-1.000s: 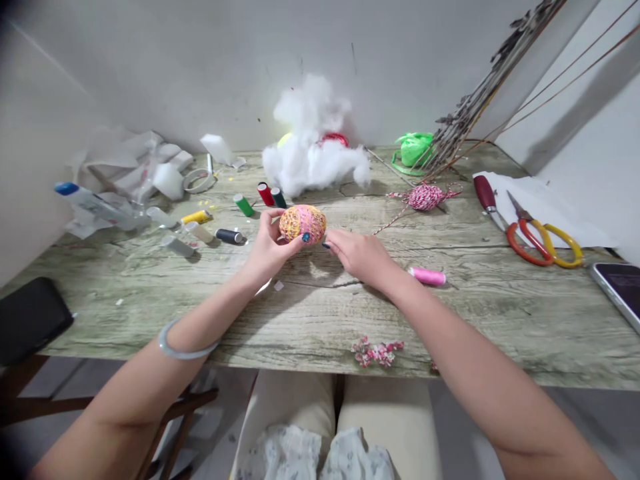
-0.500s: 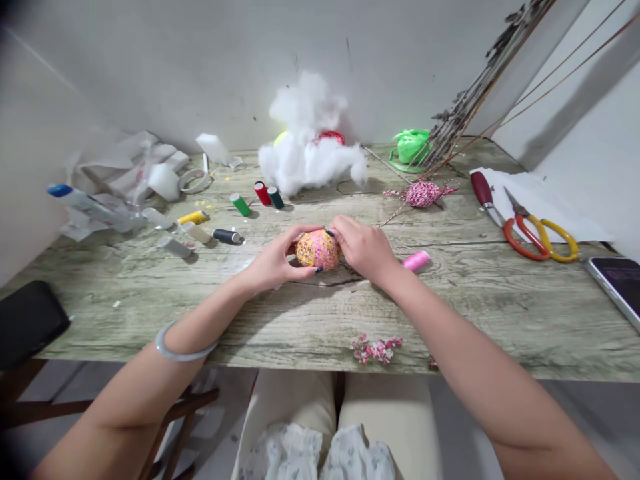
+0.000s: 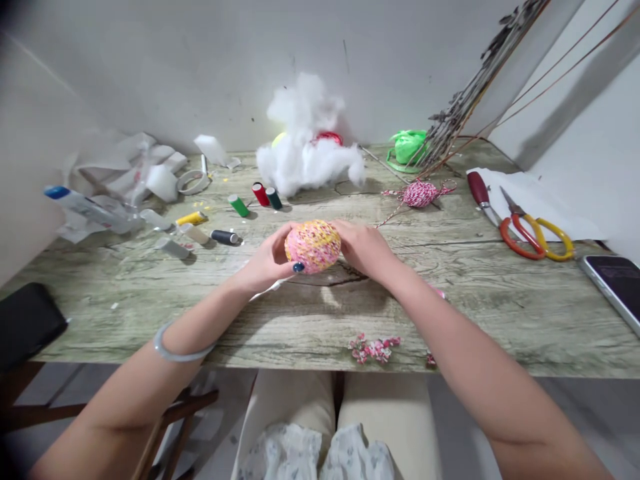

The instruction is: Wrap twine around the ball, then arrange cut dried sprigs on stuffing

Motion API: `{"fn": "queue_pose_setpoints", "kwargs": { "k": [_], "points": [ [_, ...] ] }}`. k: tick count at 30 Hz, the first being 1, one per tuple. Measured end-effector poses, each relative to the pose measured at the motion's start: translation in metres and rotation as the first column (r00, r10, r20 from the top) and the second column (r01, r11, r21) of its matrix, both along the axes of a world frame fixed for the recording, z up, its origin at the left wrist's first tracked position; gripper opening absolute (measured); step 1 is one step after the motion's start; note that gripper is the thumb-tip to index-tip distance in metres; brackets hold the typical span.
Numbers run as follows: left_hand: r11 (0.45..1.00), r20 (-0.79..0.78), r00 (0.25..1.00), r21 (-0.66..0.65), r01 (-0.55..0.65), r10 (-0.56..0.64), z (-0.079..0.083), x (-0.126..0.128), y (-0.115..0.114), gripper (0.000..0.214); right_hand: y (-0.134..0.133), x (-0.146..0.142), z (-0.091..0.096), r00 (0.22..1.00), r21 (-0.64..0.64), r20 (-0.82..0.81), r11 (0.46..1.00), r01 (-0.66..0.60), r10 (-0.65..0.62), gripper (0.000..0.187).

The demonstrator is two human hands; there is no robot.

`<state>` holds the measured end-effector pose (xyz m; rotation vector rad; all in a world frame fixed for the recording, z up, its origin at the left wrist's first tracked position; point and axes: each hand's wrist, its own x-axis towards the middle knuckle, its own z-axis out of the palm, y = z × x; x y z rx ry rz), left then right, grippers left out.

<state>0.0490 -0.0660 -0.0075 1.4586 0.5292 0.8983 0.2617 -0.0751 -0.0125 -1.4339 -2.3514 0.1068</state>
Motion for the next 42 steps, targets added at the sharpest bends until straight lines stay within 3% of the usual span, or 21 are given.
{"fn": "queue_pose_setpoints", "kwargs": {
  "k": [5, 11, 14, 18, 20, 22, 26, 29, 32, 36, 38, 42],
  "points": [
    [0.975, -0.015, 0.98, -0.1, -0.198, 0.198, -0.004, 0.002, 0.003, 0.052, -0.002, -0.007, 0.001, 0.991, -0.084, 0.137, 0.996, 0.012, 0.0, 0.033],
    [0.976, -0.044, 0.981, -0.106, -0.192, 0.189, -0.004, 0.002, 0.002, 0.054, -0.004, -0.012, 0.004, 0.968, -0.124, 0.249, 0.992, 0.015, 0.016, 0.034],
    [0.983, -0.037, 0.987, -0.086, -0.16, 0.158, -0.001, 0.001, 0.001, 0.051, -0.002, -0.008, 0.001, 0.988, -0.089, 0.155, 0.996, 0.027, -0.013, 0.029],
    [0.997, -0.108, 0.992, -0.041, -0.064, 0.059, -0.002, -0.001, 0.001, 0.052, 0.004, 0.005, -0.003, 0.971, 0.12, -0.208, 0.983, 0.142, -0.115, 0.029],
    [1.0, -0.159, 0.987, -0.002, -0.03, 0.029, -0.003, -0.001, 0.0, 0.053, 0.007, 0.01, -0.003, 0.886, 0.173, -0.449, 0.961, 0.217, -0.12, 0.032],
    [0.999, -0.209, 0.977, 0.037, -0.027, 0.034, -0.006, -0.001, 0.0, 0.053, 0.009, 0.012, -0.001, 0.738, 0.143, -0.669, 0.96, 0.241, -0.085, 0.034],
    [0.983, -0.28, 0.944, 0.105, -0.153, 0.176, -0.009, -0.002, 0.003, 0.051, 0.014, 0.011, 0.0, 0.42, 0.054, -0.907, 0.973, 0.225, -0.046, 0.035],
    [0.955, -0.256, 0.922, 0.132, -0.265, 0.291, -0.009, -0.006, 0.01, 0.048, 0.019, 0.012, -0.002, 0.29, -0.013, -0.953, 0.972, 0.236, -0.084, 0.035],
    [0.948, -0.207, 0.926, 0.118, -0.296, 0.315, -0.008, -0.009, 0.014, 0.048, 0.025, 0.017, -0.004, 0.15, -0.113, -0.976, 0.959, 0.262, -0.156, 0.033],
    [0.936, -0.219, 0.913, 0.013, -0.351, 0.345, -0.006, -0.008, 0.015, 0.045, 0.03, 0.024, -0.001, -0.162, -0.308, -0.949, 0.909, 0.281, -0.271, 0.027],
    [0.919, -0.215, 0.907, -0.076, -0.386, 0.363, -0.006, -0.007, 0.016, 0.041, 0.03, 0.027, 0.003, -0.28, -0.389, -0.906, 0.887, 0.248, -0.318, 0.024],
    [0.882, -0.109, 0.917, -0.251, -0.399, 0.383, -0.007, -0.008, 0.022, 0.048, 0.027, 0.032, 0.007, -0.374, -0.463, -0.855, 0.855, 0.235, -0.361, 0.021]
  ]
}}
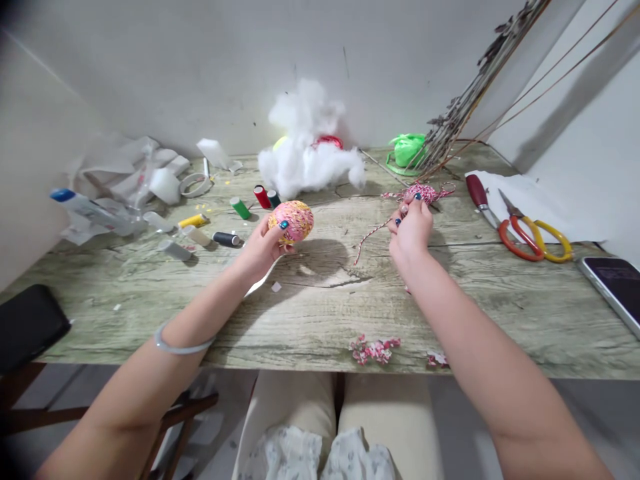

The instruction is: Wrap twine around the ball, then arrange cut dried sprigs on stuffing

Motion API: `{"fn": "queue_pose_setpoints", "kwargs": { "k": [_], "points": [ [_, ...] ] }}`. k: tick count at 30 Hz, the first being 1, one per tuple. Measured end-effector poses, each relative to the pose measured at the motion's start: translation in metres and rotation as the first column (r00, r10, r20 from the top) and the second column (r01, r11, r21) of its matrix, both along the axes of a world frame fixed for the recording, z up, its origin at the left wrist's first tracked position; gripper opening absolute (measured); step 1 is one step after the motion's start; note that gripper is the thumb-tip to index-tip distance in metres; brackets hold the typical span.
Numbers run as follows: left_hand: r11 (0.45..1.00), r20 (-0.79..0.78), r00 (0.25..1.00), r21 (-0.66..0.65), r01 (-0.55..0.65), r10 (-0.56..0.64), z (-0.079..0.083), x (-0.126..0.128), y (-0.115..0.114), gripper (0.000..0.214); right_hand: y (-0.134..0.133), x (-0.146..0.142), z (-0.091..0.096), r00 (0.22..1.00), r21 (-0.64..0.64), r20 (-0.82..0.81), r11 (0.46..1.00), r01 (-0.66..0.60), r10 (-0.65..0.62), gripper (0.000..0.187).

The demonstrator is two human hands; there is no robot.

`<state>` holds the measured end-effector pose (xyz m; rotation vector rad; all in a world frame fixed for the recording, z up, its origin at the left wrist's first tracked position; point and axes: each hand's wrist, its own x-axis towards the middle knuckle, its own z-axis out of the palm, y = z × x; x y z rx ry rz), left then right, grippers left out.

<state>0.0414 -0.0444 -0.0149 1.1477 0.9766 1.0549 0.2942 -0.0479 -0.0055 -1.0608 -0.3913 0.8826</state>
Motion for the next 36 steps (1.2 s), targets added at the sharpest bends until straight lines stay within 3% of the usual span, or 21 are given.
{"fn": "queue_pose_setpoints", "kwargs": {
  "k": [4, 8, 9, 11, 13, 15, 18, 21, 25, 28, 31, 36],
  "points": [
    [0.997, 0.123, 0.991, -0.075, -0.036, 0.045, 0.003, -0.002, 0.005, 0.053, 0.003, 0.005, -0.008, 0.997, -0.058, 0.072, 0.998, -0.008, 0.012, 0.019],
    [0.993, 0.16, 0.985, -0.105, -0.046, 0.063, 0.008, -0.003, 0.005, 0.053, 0.014, 0.005, -0.024, 0.942, -0.196, 0.328, 0.981, -0.007, 0.072, 0.005],
    [0.994, 0.171, 0.984, -0.105, -0.024, 0.042, 0.009, -0.004, 0.004, 0.054, 0.015, 0.003, -0.027, 0.909, -0.204, 0.411, 0.979, 0.025, 0.063, 0.014],
    [0.994, 0.192, 0.981, -0.1, 0.033, -0.013, 0.01, -0.005, 0.003, 0.055, 0.013, -0.003, -0.03, 0.763, -0.138, 0.647, 0.985, 0.101, 0.013, 0.043],
    [0.993, 0.209, 0.976, -0.09, 0.081, -0.061, 0.011, -0.006, 0.001, 0.056, 0.004, -0.011, -0.027, 0.46, -0.003, 0.887, 0.996, 0.095, -0.041, 0.068],
    [0.989, 0.232, 0.967, -0.083, 0.124, -0.102, 0.011, -0.008, -0.001, 0.058, -0.009, -0.02, -0.018, 0.211, 0.082, 0.975, 0.995, -0.049, -0.069, 0.081],
    [0.975, 0.266, 0.948, -0.089, 0.203, -0.173, 0.012, -0.008, -0.004, 0.065, -0.027, -0.034, -0.006, 0.068, 0.056, 0.997, 0.954, -0.295, -0.038, 0.089],
    [0.963, 0.262, 0.94, -0.1, 0.25, -0.217, 0.012, -0.006, -0.005, 0.071, -0.035, -0.043, -0.005, 0.04, -0.055, 0.996, 0.876, -0.48, 0.084, 0.086],
    [0.972, 0.195, 0.959, -0.074, 0.225, -0.207, 0.009, -0.004, -0.006, 0.066, -0.034, -0.049, -0.013, 0.148, -0.157, 0.941, 0.78, -0.605, 0.304, 0.079],
    [0.968, 0.167, 0.961, -0.08, 0.236, -0.221, 0.008, -0.004, -0.006, 0.067, -0.032, -0.05, -0.012, 0.181, -0.21, 0.895, 0.742, -0.637, 0.408, 0.052],
    [0.969, 0.176, 0.963, -0.104, 0.223, -0.203, 0.009, -0.003, -0.006, 0.068, -0.03, -0.048, -0.008, 0.13, -0.221, 0.917, 0.75, -0.623, 0.378, 0.023],
    [0.985, 0.163, 0.981, -0.121, 0.123, -0.102, 0.009, 0.001, -0.005, 0.064, -0.029, -0.045, -0.009, 0.002, -0.214, 0.964, 0.781, -0.586, 0.266, 0.019]
  ]
}}
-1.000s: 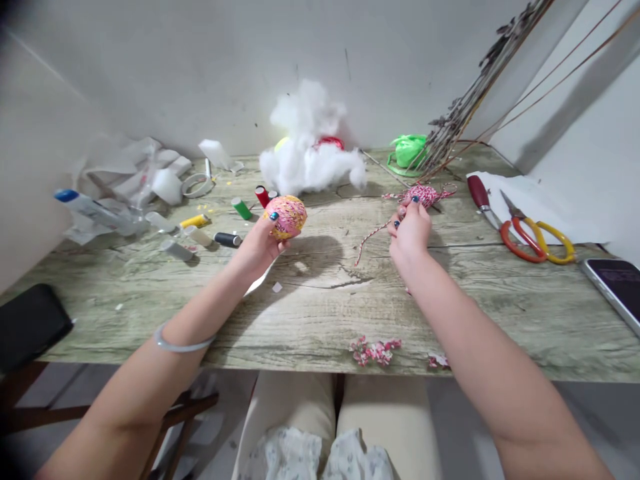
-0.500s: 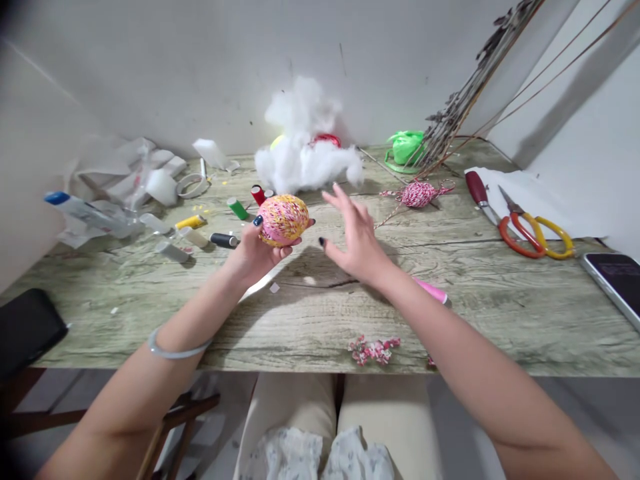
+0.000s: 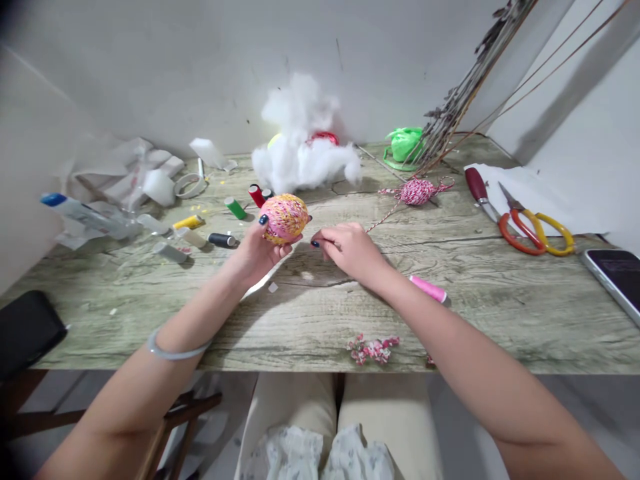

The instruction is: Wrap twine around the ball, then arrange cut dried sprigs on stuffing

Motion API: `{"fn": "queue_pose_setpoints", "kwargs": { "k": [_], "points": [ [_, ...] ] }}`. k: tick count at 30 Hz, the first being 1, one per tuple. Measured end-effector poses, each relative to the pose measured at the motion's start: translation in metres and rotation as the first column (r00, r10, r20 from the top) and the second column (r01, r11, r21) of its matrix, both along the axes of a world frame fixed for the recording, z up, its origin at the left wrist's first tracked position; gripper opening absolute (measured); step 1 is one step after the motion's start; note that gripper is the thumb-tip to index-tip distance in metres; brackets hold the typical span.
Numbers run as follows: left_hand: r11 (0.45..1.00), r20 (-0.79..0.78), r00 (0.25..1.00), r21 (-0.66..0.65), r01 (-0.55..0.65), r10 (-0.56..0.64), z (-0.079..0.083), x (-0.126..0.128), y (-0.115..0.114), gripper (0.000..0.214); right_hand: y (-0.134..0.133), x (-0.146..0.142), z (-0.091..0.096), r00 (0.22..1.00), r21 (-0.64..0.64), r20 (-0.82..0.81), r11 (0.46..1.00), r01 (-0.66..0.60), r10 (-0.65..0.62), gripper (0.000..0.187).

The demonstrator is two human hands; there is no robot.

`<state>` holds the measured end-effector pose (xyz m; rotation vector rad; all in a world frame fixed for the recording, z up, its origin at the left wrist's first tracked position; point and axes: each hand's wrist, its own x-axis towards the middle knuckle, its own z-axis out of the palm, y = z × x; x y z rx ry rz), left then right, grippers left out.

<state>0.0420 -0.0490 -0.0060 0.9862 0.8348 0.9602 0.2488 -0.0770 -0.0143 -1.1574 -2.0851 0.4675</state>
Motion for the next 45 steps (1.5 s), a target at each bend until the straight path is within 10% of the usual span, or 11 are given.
{"fn": "queue_pose_setpoints", "kwargs": {
  "k": [7, 12, 21, 26, 45],
  "points": [
    [0.985, -0.175, 0.977, 0.147, -0.096, 0.121, -0.008, -0.001, 0.002, 0.063, -0.006, -0.001, 0.002, 0.996, -0.068, -0.087, 0.997, -0.042, 0.036, 0.02],
    [0.902, -0.35, 0.929, 0.43, 0.045, 0.12, -0.009, -0.002, 0.002, 0.064, -0.008, -0.001, 0.006, 0.98, -0.106, -0.19, 0.991, -0.085, 0.064, 0.018],
    [0.853, -0.553, 0.819, 0.347, 0.391, -0.151, -0.004, -0.002, -0.008, 0.061, -0.011, 0.003, 0.011, 0.99, 0.149, -0.111, 0.983, 0.108, -0.092, 0.022],
    [0.775, -0.401, 0.792, 0.253, 0.579, -0.46, 0.006, -0.001, -0.016, 0.06, -0.011, 0.007, 0.009, 0.992, 0.246, 0.014, 0.962, 0.115, -0.123, 0.022],
    [0.958, -0.048, 0.975, 0.182, 0.224, -0.219, 0.001, 0.008, -0.018, 0.078, 0.001, 0.008, -0.01, 0.974, 0.115, 0.199, 0.99, 0.084, -0.106, 0.024]
  ]
}}
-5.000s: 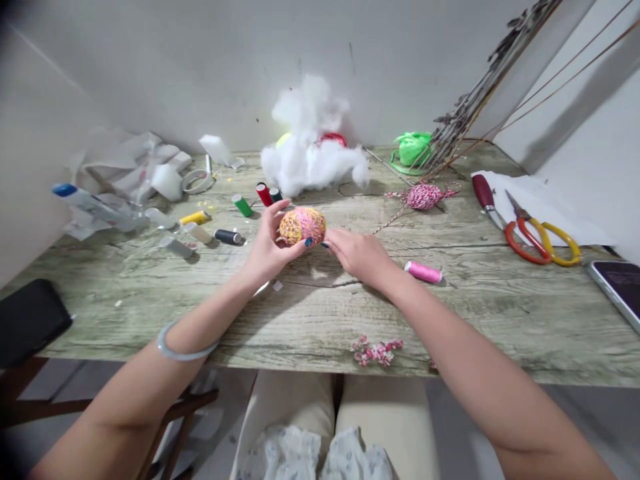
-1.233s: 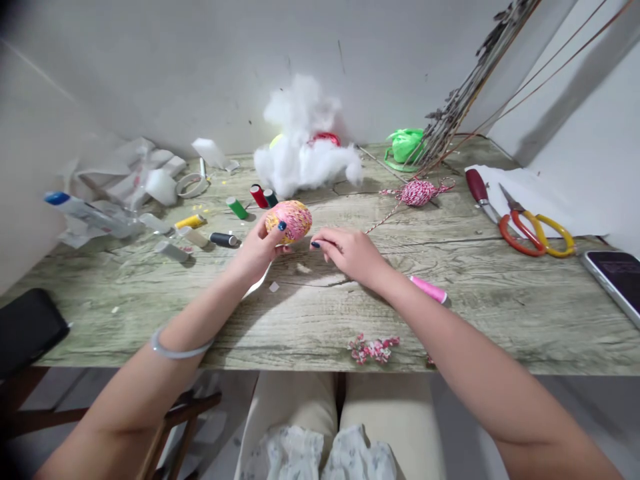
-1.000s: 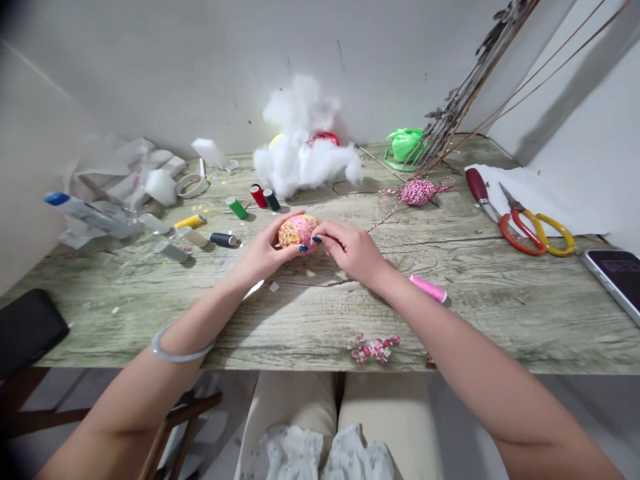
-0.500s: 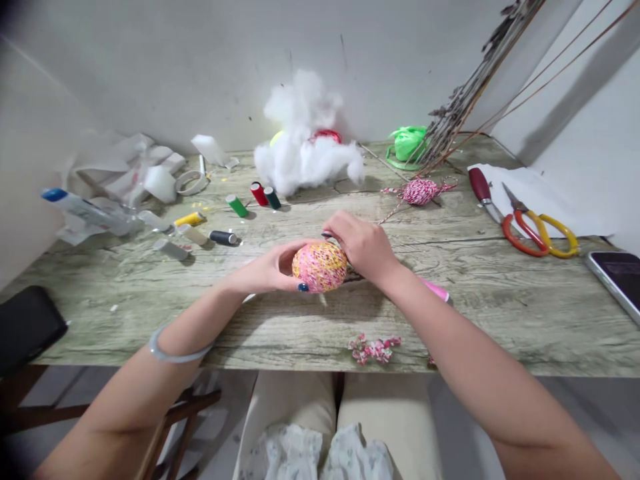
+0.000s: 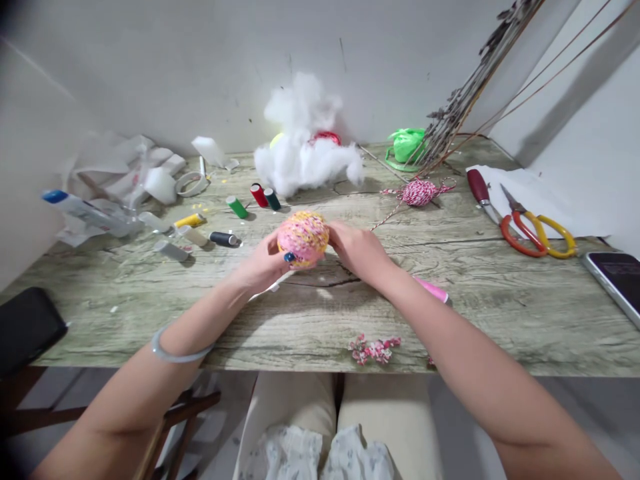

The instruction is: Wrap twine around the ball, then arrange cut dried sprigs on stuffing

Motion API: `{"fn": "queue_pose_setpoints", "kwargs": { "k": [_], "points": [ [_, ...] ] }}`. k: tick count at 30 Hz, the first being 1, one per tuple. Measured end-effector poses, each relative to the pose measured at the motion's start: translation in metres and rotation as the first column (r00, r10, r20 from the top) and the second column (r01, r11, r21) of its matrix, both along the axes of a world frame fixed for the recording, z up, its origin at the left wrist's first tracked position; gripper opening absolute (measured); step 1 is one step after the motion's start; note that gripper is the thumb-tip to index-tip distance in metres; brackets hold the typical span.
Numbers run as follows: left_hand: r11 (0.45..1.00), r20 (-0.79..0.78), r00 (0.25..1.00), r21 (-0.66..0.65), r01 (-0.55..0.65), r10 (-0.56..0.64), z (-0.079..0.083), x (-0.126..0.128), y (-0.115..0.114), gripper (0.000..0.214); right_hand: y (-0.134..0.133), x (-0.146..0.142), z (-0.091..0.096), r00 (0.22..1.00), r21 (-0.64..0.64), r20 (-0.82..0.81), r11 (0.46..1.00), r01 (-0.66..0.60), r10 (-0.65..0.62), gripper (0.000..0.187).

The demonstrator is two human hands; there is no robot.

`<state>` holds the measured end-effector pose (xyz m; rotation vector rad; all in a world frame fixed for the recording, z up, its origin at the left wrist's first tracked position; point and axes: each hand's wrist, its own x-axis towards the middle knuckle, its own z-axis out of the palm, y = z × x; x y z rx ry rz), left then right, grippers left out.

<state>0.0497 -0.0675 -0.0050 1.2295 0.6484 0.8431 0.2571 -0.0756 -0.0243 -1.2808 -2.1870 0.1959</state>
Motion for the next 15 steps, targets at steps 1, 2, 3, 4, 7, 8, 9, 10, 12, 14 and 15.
{"fn": "queue_pose_setpoints", "kwargs": {
  "k": [1, 2, 3, 4, 7, 8, 9, 10, 12, 14, 15],
  "points": [
    [0.999, 0.001, 0.999, -0.018, -0.047, 0.047, -0.0017, -0.0002, 0.0018, 0.075, -0.0001, -0.0007, -0.001, 1.0, -0.01, 0.014, 1.0, -0.01, 0.01, 0.025],
    [0.996, -0.001, 0.996, -0.029, -0.09, 0.09, -0.0034, -0.0005, 0.0037, 0.073, -0.0005, -0.0014, -0.0013, 0.999, -0.018, 0.026, 1.0, -0.023, 0.023, 0.025],
    [0.992, -0.008, 0.992, -0.03, -0.124, 0.124, -0.005, -0.0008, 0.0054, 0.071, -0.0013, -0.002, -0.0008, 0.999, -0.023, 0.036, 0.999, -0.036, 0.037, 0.025],
    [0.988, -0.019, 0.988, -0.021, -0.155, 0.155, -0.0063, -0.0012, 0.0069, 0.069, -0.0023, -0.0027, 0.0, 0.998, -0.024, 0.043, 0.999, -0.046, 0.047, 0.025],
    [0.973, -0.085, 0.97, 0.038, -0.227, 0.229, -0.0088, -0.0018, 0.0091, 0.066, -0.0053, -0.004, 0.0033, 0.996, -0.007, 0.055, 0.997, -0.074, 0.075, 0.025],
    [0.967, -0.105, 0.962, 0.063, -0.247, 0.252, -0.0091, -0.0018, 0.0092, 0.065, -0.006, -0.0043, 0.0041, 0.994, 0.002, 0.056, 0.996, -0.091, 0.091, 0.025],
    [0.961, -0.121, 0.955, 0.088, -0.263, 0.272, -0.0091, -0.0018, 0.0092, 0.065, -0.0065, -0.0045, 0.0047, 0.993, 0.011, 0.054, 0.994, -0.108, 0.107, 0.025],
    [0.954, -0.136, 0.946, 0.111, -0.279, 0.293, -0.009, -0.0019, 0.0092, 0.065, -0.0069, -0.0046, 0.0051, 0.992, 0.019, 0.051, 0.992, -0.121, 0.12, 0.024],
    [0.938, -0.182, 0.925, 0.161, -0.308, 0.335, -0.0085, -0.0023, 0.0092, 0.066, -0.0075, -0.0045, 0.0059, 0.99, 0.035, 0.049, 0.991, -0.131, 0.129, 0.024],
    [0.92, -0.249, 0.894, 0.222, -0.322, 0.373, -0.0084, -0.0032, 0.0096, 0.068, -0.008, -0.0043, 0.0072, 0.991, 0.051, 0.044, 0.99, -0.128, 0.126, 0.024],
    [0.914, -0.28, 0.881, 0.258, -0.314, 0.382, -0.0086, -0.0037, 0.0099, 0.07, -0.0083, -0.004, 0.008, 0.992, 0.063, 0.035, 0.99, -0.124, 0.122, 0.023]
  ]
}}
